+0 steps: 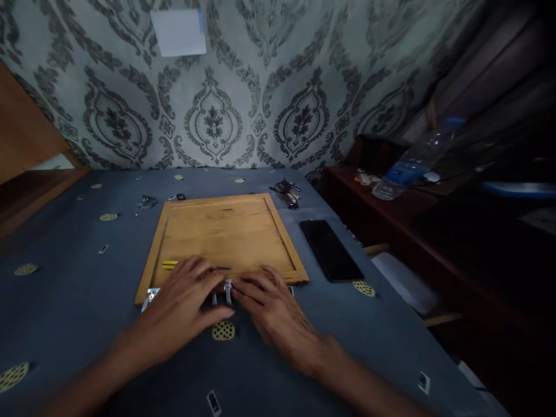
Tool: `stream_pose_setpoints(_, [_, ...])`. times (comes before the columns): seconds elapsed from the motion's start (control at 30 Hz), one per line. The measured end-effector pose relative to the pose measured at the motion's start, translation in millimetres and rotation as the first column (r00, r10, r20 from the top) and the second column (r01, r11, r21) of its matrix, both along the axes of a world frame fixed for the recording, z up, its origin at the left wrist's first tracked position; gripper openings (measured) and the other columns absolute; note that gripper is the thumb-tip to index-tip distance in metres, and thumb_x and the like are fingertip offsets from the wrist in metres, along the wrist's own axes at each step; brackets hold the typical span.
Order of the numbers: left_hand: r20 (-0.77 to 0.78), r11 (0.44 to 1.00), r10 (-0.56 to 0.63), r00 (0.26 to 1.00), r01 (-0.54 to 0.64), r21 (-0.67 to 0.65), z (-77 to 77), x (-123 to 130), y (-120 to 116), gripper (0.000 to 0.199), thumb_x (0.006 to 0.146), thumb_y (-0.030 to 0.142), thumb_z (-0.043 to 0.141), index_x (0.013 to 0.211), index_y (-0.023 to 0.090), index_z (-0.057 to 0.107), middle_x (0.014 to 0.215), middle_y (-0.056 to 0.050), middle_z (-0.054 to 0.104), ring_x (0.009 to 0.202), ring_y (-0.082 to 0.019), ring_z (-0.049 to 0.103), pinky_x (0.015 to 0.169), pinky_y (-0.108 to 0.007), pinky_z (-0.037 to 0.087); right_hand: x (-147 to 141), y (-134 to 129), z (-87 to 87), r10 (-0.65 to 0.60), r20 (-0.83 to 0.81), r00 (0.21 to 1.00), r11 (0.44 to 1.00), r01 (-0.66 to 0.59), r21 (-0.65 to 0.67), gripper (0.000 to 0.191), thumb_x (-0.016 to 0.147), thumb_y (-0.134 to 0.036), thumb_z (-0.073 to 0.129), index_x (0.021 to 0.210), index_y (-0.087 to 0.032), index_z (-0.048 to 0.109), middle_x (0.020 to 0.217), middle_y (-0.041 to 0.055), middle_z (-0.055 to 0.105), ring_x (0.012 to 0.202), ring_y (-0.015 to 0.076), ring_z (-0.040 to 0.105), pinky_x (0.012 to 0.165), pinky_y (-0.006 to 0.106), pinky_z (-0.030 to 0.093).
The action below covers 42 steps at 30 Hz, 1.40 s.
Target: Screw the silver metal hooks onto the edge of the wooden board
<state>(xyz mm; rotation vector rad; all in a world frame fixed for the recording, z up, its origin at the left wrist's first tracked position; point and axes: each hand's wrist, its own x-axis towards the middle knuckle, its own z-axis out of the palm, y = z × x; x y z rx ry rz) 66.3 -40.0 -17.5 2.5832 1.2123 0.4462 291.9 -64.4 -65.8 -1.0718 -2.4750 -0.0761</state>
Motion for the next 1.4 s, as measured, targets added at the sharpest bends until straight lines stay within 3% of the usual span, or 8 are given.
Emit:
stream_pose_setpoints(0.17, [0.177, 0.997, 0.082, 0.981, -0.083, -0.003, 14.6, -25.2, 12.6, 0.017, 0.099, 0.036, 0.057, 0.101, 0.022, 0.067, 0.100, -0.003, 0.067, 0.101, -0.019, 0.063, 0.090, -0.036, 0.051, 5.9, 4.5, -6.3, 0.068, -0.065, 0.996, 0.997, -0.066, 0.030, 0.048, 0.090, -0.003, 0.049, 0.127, -0.025, 0.069, 0.122, 0.0040, 0.078, 0.117, 0.0221, 0.067, 0.106, 0.051, 0.051])
stream_pose_setpoints(0.27, [0.188, 0.966, 0.251, 0.950, -0.257, 0.010, 15.2, -53.9, 35.1, 0.018, 0.098, 0.029, 0.053, 0.100, 0.022, 0.070, 0.100, -0.003, 0.071, 0.101, -0.019, 0.066, 0.094, -0.036, 0.052, 7.9, 9.9, -16.1, 0.103, -0.093, 0.990, 0.990, -0.092, 0.107, 0.054, 0.089, -0.004, 0.047, 0.133, -0.028, 0.067, 0.119, 0.0039, 0.079, 0.113, 0.0225, 0.069, 0.101, 0.049, 0.053])
stream_pose_setpoints(0.4, [0.178, 0.867, 0.484, 0.857, -0.497, 0.034, 2.9, -105.1, 81.2, 0.020, 0.098, 0.021, 0.052, 0.108, 0.019, 0.070, 0.109, -0.006, 0.072, 0.104, -0.021, 0.066, 0.099, -0.041, 0.053, 7.6, 12.5, -23.8, 0.101, -0.116, 0.988, 0.979, -0.077, 0.190, 0.057, 0.090, -0.003, 0.045, 0.137, -0.028, 0.065, 0.118, 0.0049, 0.079, 0.112, 0.0225, 0.070, 0.099, 0.047, 0.053])
stream_pose_setpoints(0.6, [0.213, 0.686, 0.711, 0.670, -0.728, 0.001, -25.2, -163.6, 148.7, 0.036, 0.098, 0.040, 0.062, 0.125, 0.016, 0.061, 0.125, -0.010, 0.064, 0.110, -0.022, 0.065, 0.095, -0.044, 0.058, 10.8, 13.8, -12.7, 0.143, -0.040, 0.989, 0.964, -0.130, 0.232, 0.056, 0.090, -0.006, 0.048, 0.139, -0.028, 0.063, 0.120, 0.0028, 0.079, 0.108, 0.0217, 0.071, 0.091, 0.042, 0.055])
stream_pose_setpoints(0.7, [0.236, 0.660, 0.730, 0.641, -0.751, 0.002, -40.6, -173.9, 164.2, 0.037, 0.098, 0.039, 0.061, 0.127, 0.016, 0.061, 0.128, -0.011, 0.063, 0.111, -0.022, 0.065, 0.095, -0.044, 0.058, 11.3, 16.2, -12.6, 0.156, -0.029, 0.987, 0.952, -0.142, 0.271, 0.057, 0.089, -0.006, 0.049, 0.140, -0.028, 0.063, 0.120, 0.0023, 0.079, 0.107, 0.0217, 0.071, 0.090, 0.041, 0.055])
stream_pose_setpoints(0.87, [0.260, 0.681, 0.703, 0.662, -0.732, 0.023, -58.2, -178.1, 170.6, 0.037, 0.098, 0.039, 0.061, 0.127, 0.017, 0.061, 0.129, -0.011, 0.063, 0.112, -0.022, 0.064, 0.096, -0.045, 0.058, 12.9, 21.8, -21.4, 0.185, -0.027, 0.982, 0.940, -0.169, 0.295, 0.057, 0.089, -0.009, 0.050, 0.140, -0.029, 0.063, 0.121, 0.0026, 0.078, 0.105, 0.0219, 0.073, 0.089, 0.042, 0.055])
stream_pose_setpoints(1.27, [0.174, 0.694, 0.698, 0.695, -0.716, 0.076, -57.8, -177.5, 166.5, 0.037, 0.098, 0.039, 0.062, 0.127, 0.016, 0.061, 0.128, -0.011, 0.063, 0.113, -0.023, 0.064, 0.097, -0.045, 0.057, 16.7, 18.5, -22.8, 0.147, -0.072, 0.987, 0.982, -0.137, 0.132, 0.054, 0.091, -0.012, 0.050, 0.139, -0.034, 0.064, 0.123, 0.0020, 0.077, 0.109, 0.0227, 0.072, 0.094, 0.043, 0.056])
stream_pose_setpoints(1.4, [0.116, 0.707, 0.687, 0.718, -0.696, 0.124, -56.8, -171.6, 163.1, 0.037, 0.098, 0.039, 0.062, 0.127, 0.016, 0.061, 0.129, -0.011, 0.062, 0.115, -0.023, 0.064, 0.098, -0.046, 0.056, 16.1, 18.2, -22.6, 0.154, -0.074, 0.985, 0.977, -0.141, 0.161, 0.054, 0.092, -0.013, 0.051, 0.140, -0.033, 0.063, 0.122, 0.0022, 0.078, 0.109, 0.0226, 0.072, 0.093, 0.043, 0.056])
